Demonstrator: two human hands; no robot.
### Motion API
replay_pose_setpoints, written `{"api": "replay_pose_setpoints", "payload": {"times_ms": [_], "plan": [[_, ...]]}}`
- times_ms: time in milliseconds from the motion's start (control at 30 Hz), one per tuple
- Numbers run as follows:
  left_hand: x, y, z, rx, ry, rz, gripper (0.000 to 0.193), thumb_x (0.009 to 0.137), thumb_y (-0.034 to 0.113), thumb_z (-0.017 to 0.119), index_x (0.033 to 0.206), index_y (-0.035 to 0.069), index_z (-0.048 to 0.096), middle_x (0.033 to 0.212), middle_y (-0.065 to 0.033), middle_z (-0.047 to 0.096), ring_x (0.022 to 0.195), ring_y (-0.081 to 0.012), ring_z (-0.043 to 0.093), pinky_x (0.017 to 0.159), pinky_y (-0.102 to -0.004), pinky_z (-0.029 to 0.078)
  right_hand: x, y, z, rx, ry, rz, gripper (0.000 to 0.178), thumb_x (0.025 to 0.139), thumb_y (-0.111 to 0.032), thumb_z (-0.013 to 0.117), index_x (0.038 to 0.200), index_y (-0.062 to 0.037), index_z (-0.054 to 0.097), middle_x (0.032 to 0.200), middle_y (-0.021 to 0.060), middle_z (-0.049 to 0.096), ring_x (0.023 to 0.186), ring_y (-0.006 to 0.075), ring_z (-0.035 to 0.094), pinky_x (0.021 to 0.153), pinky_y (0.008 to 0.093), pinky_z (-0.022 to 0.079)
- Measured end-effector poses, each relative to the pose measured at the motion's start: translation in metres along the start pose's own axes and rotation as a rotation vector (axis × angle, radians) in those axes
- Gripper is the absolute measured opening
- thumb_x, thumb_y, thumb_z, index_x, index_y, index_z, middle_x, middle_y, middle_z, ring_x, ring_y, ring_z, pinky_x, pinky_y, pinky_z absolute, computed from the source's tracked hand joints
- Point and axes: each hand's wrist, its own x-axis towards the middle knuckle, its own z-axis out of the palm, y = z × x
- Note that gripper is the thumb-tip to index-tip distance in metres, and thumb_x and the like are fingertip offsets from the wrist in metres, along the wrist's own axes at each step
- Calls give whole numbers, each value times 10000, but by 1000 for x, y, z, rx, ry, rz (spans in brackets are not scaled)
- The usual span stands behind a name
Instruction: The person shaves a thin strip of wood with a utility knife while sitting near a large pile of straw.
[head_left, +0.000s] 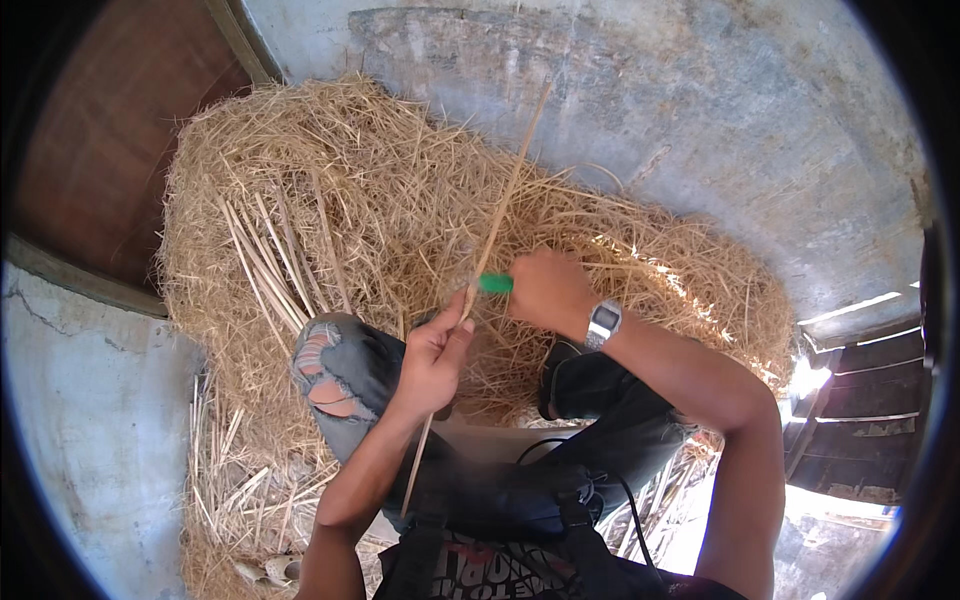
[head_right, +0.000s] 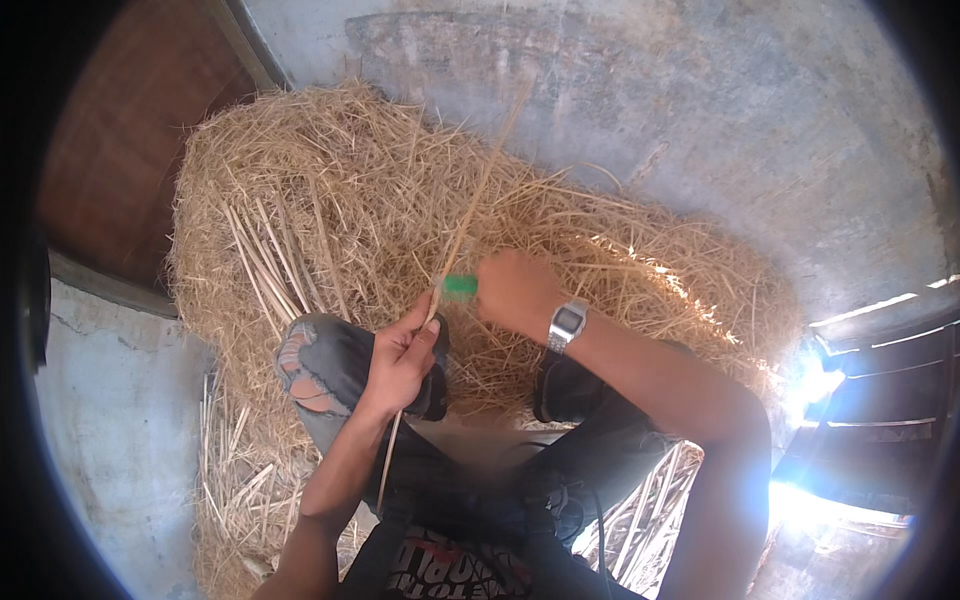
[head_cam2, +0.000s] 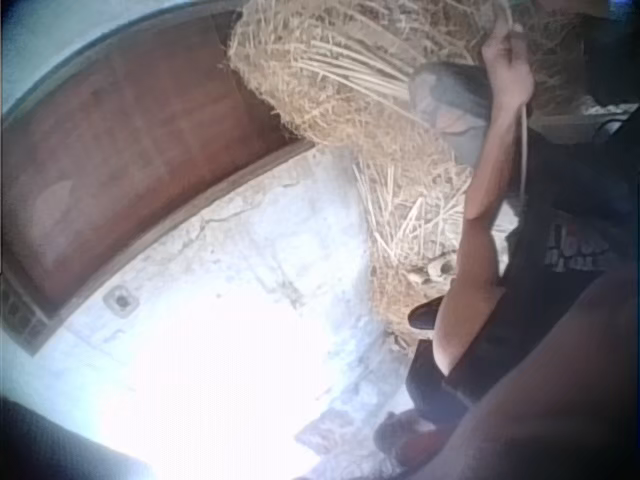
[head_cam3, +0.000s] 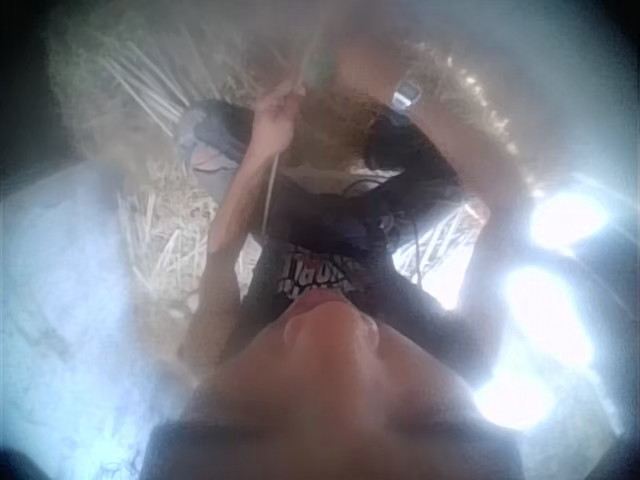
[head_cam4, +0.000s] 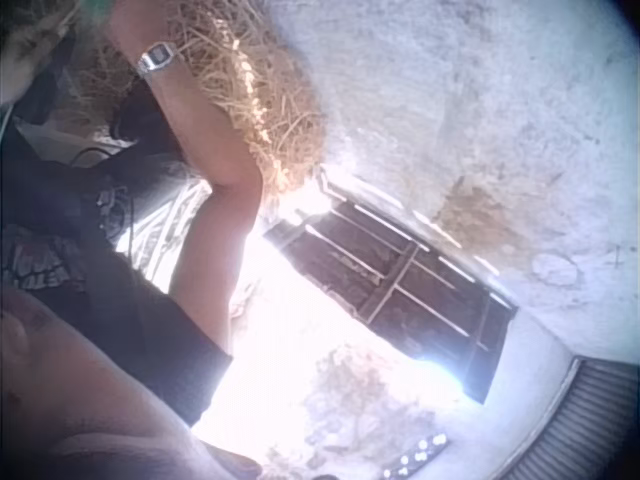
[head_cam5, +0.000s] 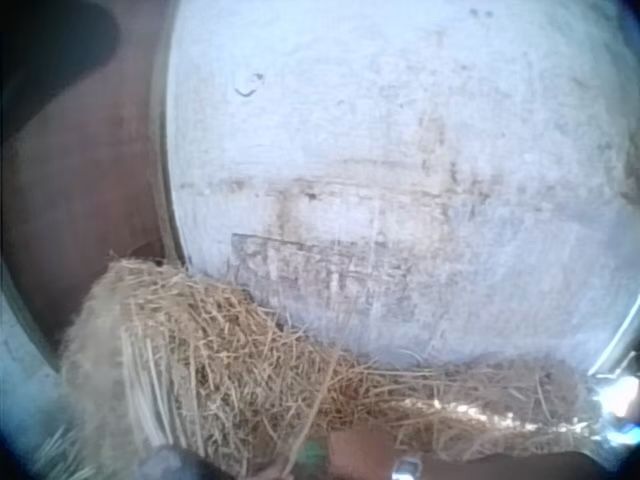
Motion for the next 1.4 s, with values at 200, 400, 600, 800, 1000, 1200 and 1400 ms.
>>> {"api": "replay_pose_setpoints", "payload": {"times_ms": [200, 400, 600, 800, 1000, 1200, 1400], "plan": [[-3, 3, 2, -26, -29, -13, 500, 1085, 77, 508, 1570, 27, 400, 641, 100, 339, 484, -9, 278, 450, -225, 233, 34, 52, -19, -3, 146, 140, 207, 720, -146, 696, 766, 55, 684, 738, 234, 676, 681, 393, 692, 624, 486, 571], [-14, -4, 1, 101, -178, -38, 498, 1073, 82, 528, 1548, -15, 415, 706, 100, 396, 608, 0, 326, 534, -211, 289, 51, 148, -46, 123, 240, 460, 236, 749, -171, 682, 739, 63, 656, 712, 265, 662, 663, 387, 685, 650, 480, 576], [-16, -17, 7, 154, -299, -31, 525, 1077, 77, 531, 1580, 35, 386, 671, 94, 354, 551, -16, 294, 493, -220, 268, 27, 231, -46, -49, 303, 624, 352, 803, -266, 719, 908, 71, 716, 906, 293, 728, 876, 393, 743, 777, 467, 611], [-19, -10, 12, 214, -351, -79, 524, 1082, 96, 529, 1582, 41, 382, 673, 93, 352, 551, -15, 296, 492, -225, 269, 15, 255, -56, -48, 434, 784, 363, 790, -231, 703, 942, 98, 705, 940, 310, 725, 905, 422, 733, 809, 473, 605], [-21, -12, 4, 81, -368, -103, 508, 1084, 166, 550, 1561, 45, 426, 684, 85, 410, 603, -16, 357, 532, -219, 322, -14, 295, -40, -75, 467, 785, 314, 779, -216, 697, 893, 76, 716, 921, 310, 721, 878, 438, 726, 828, 472, 592], [-10, -6, 6, -357, -325, -147, 490, 1106, 126, 448, 1590, 102, 375, 619, 53, 329, 498, -46, 287, 456, -231, 267, -3, 202, -60, 37, 399, 508, 299, 772, -230, 695, 791, 67, 708, 880, 290, 704, 770, 428, 690, 734, 495, 565], [-2, -3, 1, -433, -206, -167, 484, 1103, 124, 430, 1585, 114, 389, 618, 52, 316, 480, -51, 269, 438, -223, 253, 6, 78, -51, 3, 193, 121, 246, 756, -208, 686, 756, 38, 684, 690, 242, 617, 701, 428, 646, 672, 507, 539]]}}
